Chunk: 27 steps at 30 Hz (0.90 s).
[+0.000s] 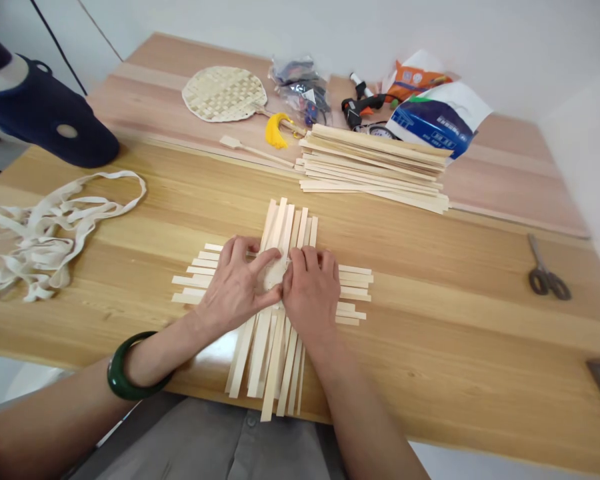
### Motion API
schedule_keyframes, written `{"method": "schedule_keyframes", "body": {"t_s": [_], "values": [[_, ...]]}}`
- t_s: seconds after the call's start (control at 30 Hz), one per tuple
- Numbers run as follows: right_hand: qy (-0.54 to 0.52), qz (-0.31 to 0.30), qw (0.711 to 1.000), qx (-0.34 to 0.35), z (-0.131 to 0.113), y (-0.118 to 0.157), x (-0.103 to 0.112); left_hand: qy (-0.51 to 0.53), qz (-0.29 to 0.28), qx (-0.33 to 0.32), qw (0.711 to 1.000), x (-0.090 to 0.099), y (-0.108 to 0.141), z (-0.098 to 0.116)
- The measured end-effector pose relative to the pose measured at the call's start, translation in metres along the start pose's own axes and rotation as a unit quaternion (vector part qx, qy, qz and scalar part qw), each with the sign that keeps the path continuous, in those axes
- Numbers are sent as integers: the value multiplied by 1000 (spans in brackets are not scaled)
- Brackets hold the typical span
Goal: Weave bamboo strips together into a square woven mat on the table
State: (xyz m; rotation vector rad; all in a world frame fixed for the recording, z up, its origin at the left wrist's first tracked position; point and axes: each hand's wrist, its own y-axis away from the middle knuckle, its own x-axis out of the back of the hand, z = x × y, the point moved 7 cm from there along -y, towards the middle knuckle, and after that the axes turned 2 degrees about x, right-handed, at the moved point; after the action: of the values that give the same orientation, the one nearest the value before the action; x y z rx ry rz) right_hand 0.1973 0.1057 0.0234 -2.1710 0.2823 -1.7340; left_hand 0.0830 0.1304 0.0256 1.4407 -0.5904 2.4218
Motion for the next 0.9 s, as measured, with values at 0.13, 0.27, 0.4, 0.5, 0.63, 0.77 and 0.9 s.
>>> {"method": "schedule_keyframes", "body": {"t_s": [0.13, 0.27, 0.4, 0.5, 0.63, 0.77, 0.9], "values": [[12, 4, 1000, 11, -2, -1, 1, -5, 14, 34, 999, -2, -1, 0], [23, 1, 1000, 18, -3, -1, 1, -35, 34, 25, 998, -5, -2, 6], [18, -5, 1000, 19, -3, -1, 0, -54, 32, 13, 998, -10, -2, 7], [15, -7, 1000, 18, -3, -2, 0, -53, 19, 13, 998, -12, -2, 6], [20, -4, 1000, 22, -4, -2, 0, -55, 8, 12, 998, -13, -2, 6], [22, -2, 999, 24, -4, -2, 1, -54, 2, 13, 998, -13, -3, 7], [16, 0, 999, 29, -4, -2, 0, -51, 1, 16, 999, -13, -3, 7]]}}
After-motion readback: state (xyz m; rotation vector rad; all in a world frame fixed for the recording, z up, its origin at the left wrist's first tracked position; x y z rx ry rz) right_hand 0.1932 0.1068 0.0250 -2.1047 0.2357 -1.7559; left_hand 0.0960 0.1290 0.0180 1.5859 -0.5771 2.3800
